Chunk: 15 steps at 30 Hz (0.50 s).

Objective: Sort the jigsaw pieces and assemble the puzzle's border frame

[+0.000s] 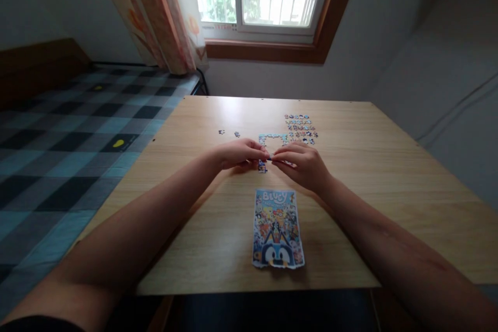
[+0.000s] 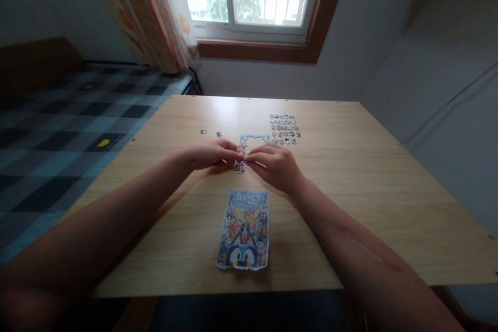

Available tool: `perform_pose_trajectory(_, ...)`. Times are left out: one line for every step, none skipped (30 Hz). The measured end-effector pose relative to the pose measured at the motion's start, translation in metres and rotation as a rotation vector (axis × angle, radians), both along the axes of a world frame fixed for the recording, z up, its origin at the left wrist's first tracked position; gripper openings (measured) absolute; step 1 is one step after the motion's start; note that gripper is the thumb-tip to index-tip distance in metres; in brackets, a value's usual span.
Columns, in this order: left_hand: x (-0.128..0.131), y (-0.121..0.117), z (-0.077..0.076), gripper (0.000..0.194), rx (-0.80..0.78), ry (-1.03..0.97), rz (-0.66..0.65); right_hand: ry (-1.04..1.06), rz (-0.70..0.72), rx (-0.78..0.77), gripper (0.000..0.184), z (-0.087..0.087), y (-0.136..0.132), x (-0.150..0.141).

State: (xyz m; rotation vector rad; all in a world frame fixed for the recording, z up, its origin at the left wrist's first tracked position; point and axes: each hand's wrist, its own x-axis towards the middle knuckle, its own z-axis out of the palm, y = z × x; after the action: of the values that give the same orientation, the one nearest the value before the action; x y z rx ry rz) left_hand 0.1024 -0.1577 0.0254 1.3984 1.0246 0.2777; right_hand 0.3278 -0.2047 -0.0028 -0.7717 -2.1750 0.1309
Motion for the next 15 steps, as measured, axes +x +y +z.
perform_pose_trajectory(-0.001,0.001,0.0,0.023,0.027,0.019,-0.011,0.001,0.001,0.001,0.016,0.0,0.0,0.0)
perform_pose_trajectory(-0.002,0.003,0.0,0.024,0.073,0.036,-0.022,0.003,0.002,0.004,0.016,-0.001,0.0,0.001)
perform_pose_trajectory(-0.003,0.005,-0.001,0.026,0.145,0.049,-0.026,0.005,0.003,0.004,0.016,-0.002,0.001,0.001)
perform_pose_trajectory(-0.004,0.007,-0.001,0.027,0.244,0.058,-0.015,0.004,0.004,0.002,0.016,-0.002,0.002,0.002)
perform_pose_trajectory(-0.005,0.009,-0.003,0.027,0.371,0.069,0.009,-0.001,0.007,-0.005,0.015,-0.003,0.003,0.002)
perform_pose_trajectory(-0.006,0.01,-0.004,0.028,0.515,0.089,0.04,-0.01,0.012,-0.018,0.015,-0.005,0.004,0.003)
perform_pose_trajectory(-0.007,0.011,-0.006,0.028,0.666,0.123,0.068,-0.022,0.019,-0.034,0.015,-0.006,0.005,0.003)
perform_pose_trajectory(-0.007,0.011,-0.009,0.029,0.81,0.171,0.081,-0.036,0.029,-0.05,0.015,-0.007,0.006,0.004)
perform_pose_trajectory(-0.008,0.01,-0.011,0.03,0.938,0.226,0.073,-0.051,0.039,-0.066,0.015,-0.007,0.007,0.004)
perform_pose_trajectory(-0.008,0.008,-0.013,0.032,1.045,0.282,0.046,-0.065,0.048,-0.079,0.015,-0.008,0.007,0.004)
perform_pose_trajectory(-0.009,0.007,-0.015,0.033,1.126,0.332,0.007,-0.077,0.056,-0.089,0.015,-0.009,0.007,0.003)
perform_pose_trajectory(-0.009,0.005,-0.016,0.034,1.182,0.372,-0.034,-0.087,0.063,-0.095,0.015,-0.009,0.007,0.003)
perform_pose_trajectory(-0.01,0.004,-0.017,0.035,1.217,0.402,-0.068,-0.092,0.066,-0.099,0.015,-0.01,0.007,0.002)
perform_pose_trajectory(-0.01,0.003,-0.018,0.036,1.235,0.424,-0.098,-0.096,0.065,-0.103,0.015,-0.01,0.006,0.002)
perform_pose_trajectory(-0.011,0.002,-0.018,0.037,1.241,0.44,-0.124,-0.099,0.061,-0.108,0.014,-0.011,0.005,0.001)
